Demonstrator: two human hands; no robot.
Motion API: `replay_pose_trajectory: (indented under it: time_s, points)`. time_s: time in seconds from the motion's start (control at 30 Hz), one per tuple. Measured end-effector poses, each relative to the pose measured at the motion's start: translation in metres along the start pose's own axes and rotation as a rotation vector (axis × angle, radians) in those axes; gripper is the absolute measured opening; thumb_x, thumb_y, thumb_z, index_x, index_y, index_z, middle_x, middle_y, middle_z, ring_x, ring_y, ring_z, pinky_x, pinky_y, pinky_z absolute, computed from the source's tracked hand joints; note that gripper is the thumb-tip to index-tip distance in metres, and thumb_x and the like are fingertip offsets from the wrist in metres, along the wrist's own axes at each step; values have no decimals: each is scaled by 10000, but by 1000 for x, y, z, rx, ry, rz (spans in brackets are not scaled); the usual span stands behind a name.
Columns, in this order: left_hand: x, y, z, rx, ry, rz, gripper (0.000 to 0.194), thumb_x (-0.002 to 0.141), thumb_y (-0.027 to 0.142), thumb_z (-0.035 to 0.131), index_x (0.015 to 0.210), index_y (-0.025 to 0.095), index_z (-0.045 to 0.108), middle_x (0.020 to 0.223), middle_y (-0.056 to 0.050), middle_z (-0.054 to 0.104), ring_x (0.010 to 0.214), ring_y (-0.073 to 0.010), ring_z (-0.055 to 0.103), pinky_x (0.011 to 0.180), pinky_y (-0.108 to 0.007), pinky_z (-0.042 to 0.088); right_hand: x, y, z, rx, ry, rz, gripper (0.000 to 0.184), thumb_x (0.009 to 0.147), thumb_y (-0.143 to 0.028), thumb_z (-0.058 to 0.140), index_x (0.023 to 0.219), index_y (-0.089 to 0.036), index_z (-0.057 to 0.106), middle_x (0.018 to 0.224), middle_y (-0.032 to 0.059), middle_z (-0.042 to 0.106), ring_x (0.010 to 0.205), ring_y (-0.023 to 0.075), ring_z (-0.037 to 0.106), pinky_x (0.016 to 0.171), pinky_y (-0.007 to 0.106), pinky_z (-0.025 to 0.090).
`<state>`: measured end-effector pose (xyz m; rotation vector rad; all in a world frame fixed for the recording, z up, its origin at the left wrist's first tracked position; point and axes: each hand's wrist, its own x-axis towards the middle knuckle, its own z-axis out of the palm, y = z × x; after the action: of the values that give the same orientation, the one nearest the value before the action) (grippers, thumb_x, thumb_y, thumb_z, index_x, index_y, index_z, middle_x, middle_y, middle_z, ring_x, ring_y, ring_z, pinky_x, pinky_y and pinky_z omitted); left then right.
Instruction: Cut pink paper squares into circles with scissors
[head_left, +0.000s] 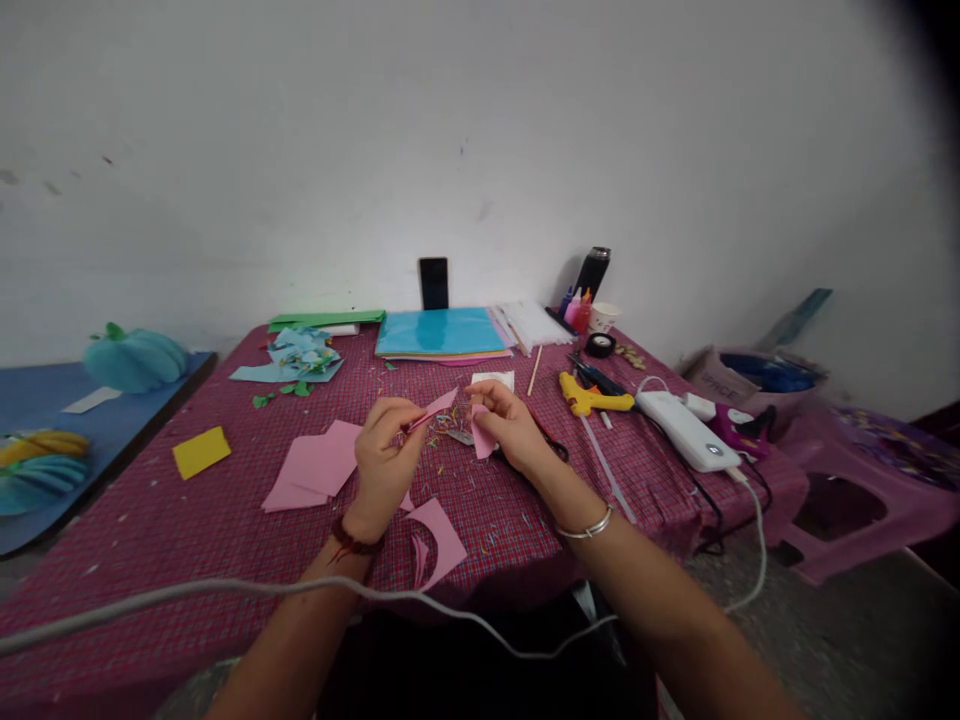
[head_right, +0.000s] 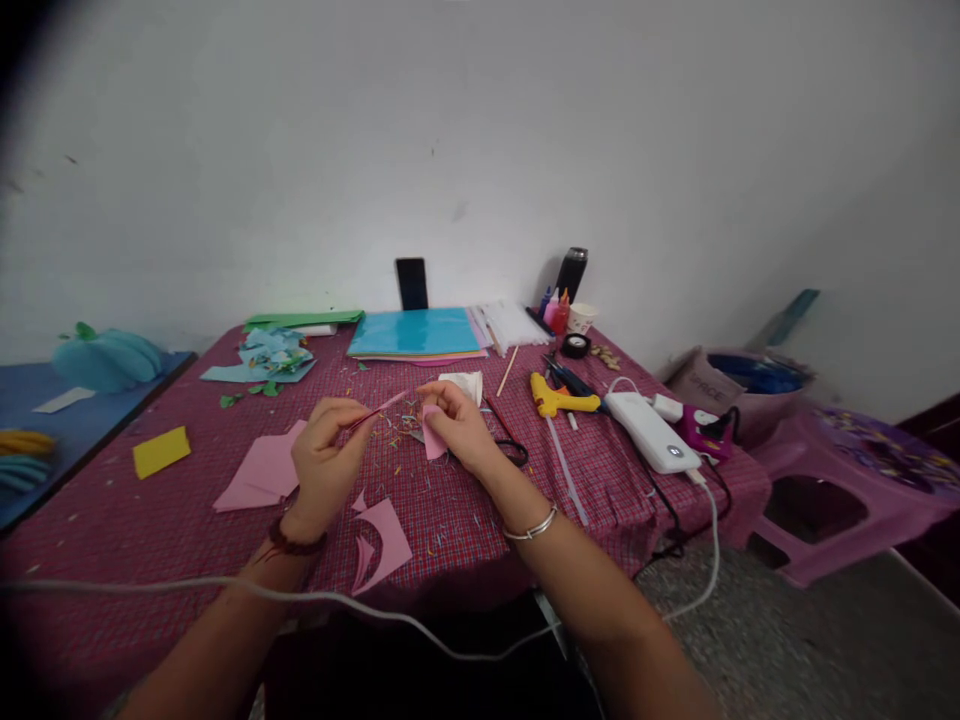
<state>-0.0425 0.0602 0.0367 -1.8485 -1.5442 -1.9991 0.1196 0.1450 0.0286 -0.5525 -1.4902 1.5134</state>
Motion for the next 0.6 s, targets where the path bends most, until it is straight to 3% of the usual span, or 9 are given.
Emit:
replay_pose_trajectory:
  time_s: [0.13,0.3,0.47,0.6]
  points:
    - [-3,-1,-2,-8,3,52,166,769,93,632,826,233,701,830,-24,633,780,-168,580,726,-306,443,-10,0,4,-362,-17,-318,441,849,-184,513,1282,-260,527,866,16,581,660,139,522,590,263,429]
    - [-6,-3,-4,-56,36,47,209,757,71,625,839,241,715,844,-21,637,794,-168,585,723,-304,446,-13,8,6,-630,-80,-612,546,858,-89,454,1366,-288,476,921,46,610,779,177,550,699,327,463]
    - [-4,-3,0,-122,106,-75,59,752,165,682,743,224,688,809,-14,625,763,-158,577,678,-279,439,-12,9,6,-729,-84,-668,564,857,-73,441,1374,-297,464,826,28,576,716,173,521,644,312,458]
    - [-4,-6,3,-198,124,-200,79,754,203,689,686,211,649,800,-3,600,730,-138,555,646,-257,417,-14,8,8,-756,-118,-681,581,856,-62,439,1390,-289,437,847,34,581,728,173,530,667,317,464]
